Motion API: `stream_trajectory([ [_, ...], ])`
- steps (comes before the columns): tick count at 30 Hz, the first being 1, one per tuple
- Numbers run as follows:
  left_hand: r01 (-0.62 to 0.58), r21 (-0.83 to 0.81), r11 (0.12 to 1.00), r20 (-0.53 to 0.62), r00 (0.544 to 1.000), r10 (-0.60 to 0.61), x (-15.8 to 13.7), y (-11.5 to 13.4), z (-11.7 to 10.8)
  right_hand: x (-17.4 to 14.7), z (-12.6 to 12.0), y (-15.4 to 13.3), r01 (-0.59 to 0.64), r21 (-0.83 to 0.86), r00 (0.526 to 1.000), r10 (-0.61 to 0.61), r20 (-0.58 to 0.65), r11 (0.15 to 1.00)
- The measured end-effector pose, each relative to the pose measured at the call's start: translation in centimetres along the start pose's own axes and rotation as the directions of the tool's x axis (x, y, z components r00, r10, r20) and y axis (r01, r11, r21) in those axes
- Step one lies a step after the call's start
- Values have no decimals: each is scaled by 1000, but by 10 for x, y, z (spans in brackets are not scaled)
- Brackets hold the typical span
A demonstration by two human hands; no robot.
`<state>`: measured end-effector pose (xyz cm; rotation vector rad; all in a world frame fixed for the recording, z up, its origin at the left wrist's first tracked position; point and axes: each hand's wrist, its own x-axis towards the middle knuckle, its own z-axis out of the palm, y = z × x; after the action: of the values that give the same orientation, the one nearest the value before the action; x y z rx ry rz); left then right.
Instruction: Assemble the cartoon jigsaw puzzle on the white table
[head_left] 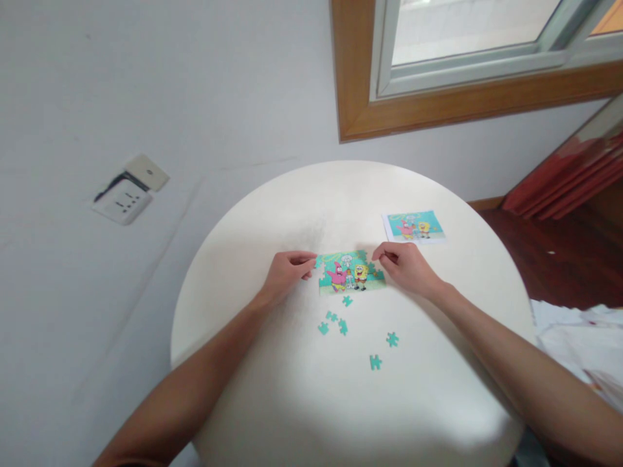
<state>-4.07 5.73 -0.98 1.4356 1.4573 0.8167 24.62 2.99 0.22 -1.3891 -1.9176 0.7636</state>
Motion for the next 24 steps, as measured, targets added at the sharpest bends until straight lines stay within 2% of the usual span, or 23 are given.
stream_trajectory([
  [7, -10, 17, 1000, -18, 1000, 11, -3, 1, -4, -1, 0, 0, -11, 1, 1000, 11, 7, 1000],
  [14, -58, 116, 992, 12, 998, 57, -8, 2, -1, -1, 2, 2, -12, -1, 1000, 12, 8, 1000],
  [24, -94, 175, 980, 55, 995, 85, -9, 0, 3, -1, 2, 3, -14, 1, 1000, 14, 13, 1000],
])
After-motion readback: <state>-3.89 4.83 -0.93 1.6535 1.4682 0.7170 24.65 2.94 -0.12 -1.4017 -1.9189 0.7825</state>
